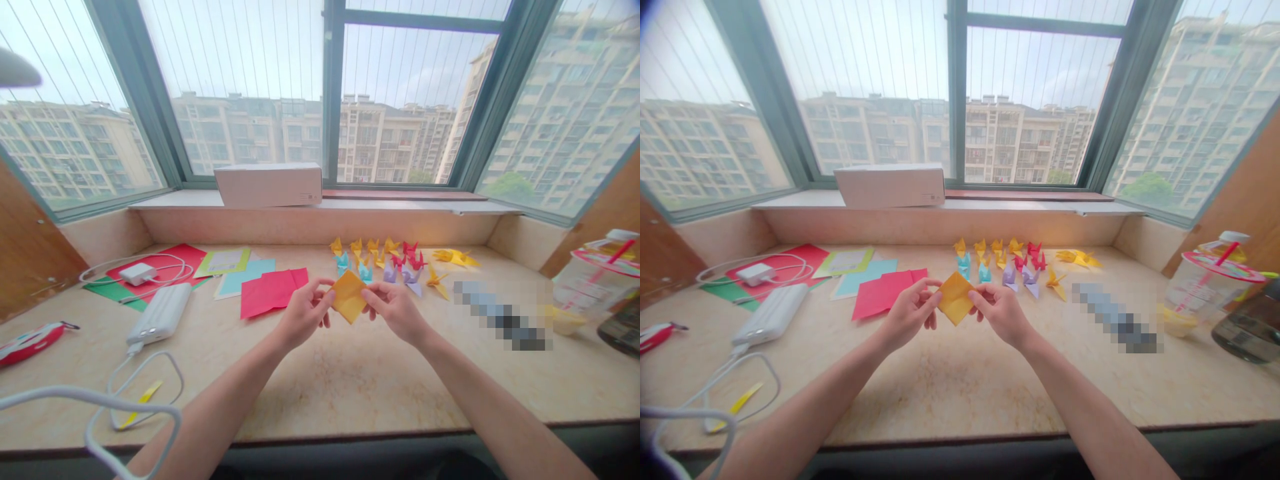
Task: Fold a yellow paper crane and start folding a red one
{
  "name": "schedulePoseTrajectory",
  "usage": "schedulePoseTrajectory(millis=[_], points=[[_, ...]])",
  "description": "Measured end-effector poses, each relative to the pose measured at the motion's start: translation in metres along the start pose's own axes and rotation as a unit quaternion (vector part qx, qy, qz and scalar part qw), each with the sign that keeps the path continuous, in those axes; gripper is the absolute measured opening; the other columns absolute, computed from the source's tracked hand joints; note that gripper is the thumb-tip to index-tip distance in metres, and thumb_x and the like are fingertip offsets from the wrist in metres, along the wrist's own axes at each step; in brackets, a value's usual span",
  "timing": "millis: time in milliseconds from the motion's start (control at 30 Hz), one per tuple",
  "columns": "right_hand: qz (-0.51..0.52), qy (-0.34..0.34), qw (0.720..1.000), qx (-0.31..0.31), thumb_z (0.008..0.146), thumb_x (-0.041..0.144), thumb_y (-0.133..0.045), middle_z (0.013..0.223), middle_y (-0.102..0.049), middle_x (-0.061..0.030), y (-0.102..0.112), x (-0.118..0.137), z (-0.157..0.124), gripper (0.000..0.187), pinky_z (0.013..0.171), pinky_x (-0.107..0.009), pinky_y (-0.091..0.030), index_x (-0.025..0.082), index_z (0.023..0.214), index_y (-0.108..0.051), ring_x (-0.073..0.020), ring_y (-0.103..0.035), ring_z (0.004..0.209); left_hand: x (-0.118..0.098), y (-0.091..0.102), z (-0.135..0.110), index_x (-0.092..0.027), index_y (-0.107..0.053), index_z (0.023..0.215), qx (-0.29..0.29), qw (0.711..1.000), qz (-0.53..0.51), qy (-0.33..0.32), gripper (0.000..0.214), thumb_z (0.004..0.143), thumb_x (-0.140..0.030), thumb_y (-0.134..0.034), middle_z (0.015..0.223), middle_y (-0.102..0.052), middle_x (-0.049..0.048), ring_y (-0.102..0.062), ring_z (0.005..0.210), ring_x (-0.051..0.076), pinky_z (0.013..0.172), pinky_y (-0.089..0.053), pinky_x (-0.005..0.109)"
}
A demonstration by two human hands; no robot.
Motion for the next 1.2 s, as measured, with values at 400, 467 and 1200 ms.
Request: schedulePoseTrajectory(millis=[400,467,1200], points=[[-0.006,0.001,1.000,0.002,0.087,0.045,-0.063,0.065,-0.068,-0.0026,-0.001,0.001,0.001,0.032,0.049,-0.023,-0.047,0.014,0.088,-0.069,-0.0110,-0.058,0.051,-0.002,0.000,0.000,-0.016,-0.053,0.111,-0.002,1.000,0.004,0.004,0.035,0.090,-0.043,-0.056,0.064,-0.061,-0.0028,-0.057,0.042,0.009,0.039,-0.040,0.018],[-0.007,0.001,1.000,0.000,0.087,0.046,-0.062,0.065,-0.067,-0.0025,-0.001,0.000,0.001,0.032,0.048,-0.023,-0.047,0.014,0.087,-0.069,-0.0112,-0.058,0.050,-0.003,-0.001,0.000,-0.017,-0.052,0.116,-0.002,1.000,0.003,0.004,0.037,0.091,-0.044,-0.055,0.067,-0.061,-0.0022,-0.057,0.042,0.009,0.040,-0.040,0.018],[-0.050,0.075,0.995,-0.045,0.088,0.037,-0.062,0.083,-0.068,-0.0033,0.003,0.012,-0.005,0.026,0.063,-0.030,-0.052,0.019,0.107,-0.066,-0.0143,-0.062,0.065,-0.001,0.018,0.004,-0.017,-0.048,0.116,-0.104,0.992,-0.072,0.007,0.041,0.088,-0.047,-0.057,0.069,-0.059,-0.0040,-0.056,0.040,0.009,0.035,-0.039,0.017]])
Point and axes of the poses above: each hand's wrist, its own z-axis towards the middle knuckle, its own y-axis out of the back of the hand, x = y × z, the point moved 8 cm from there along z, towards the middle knuckle
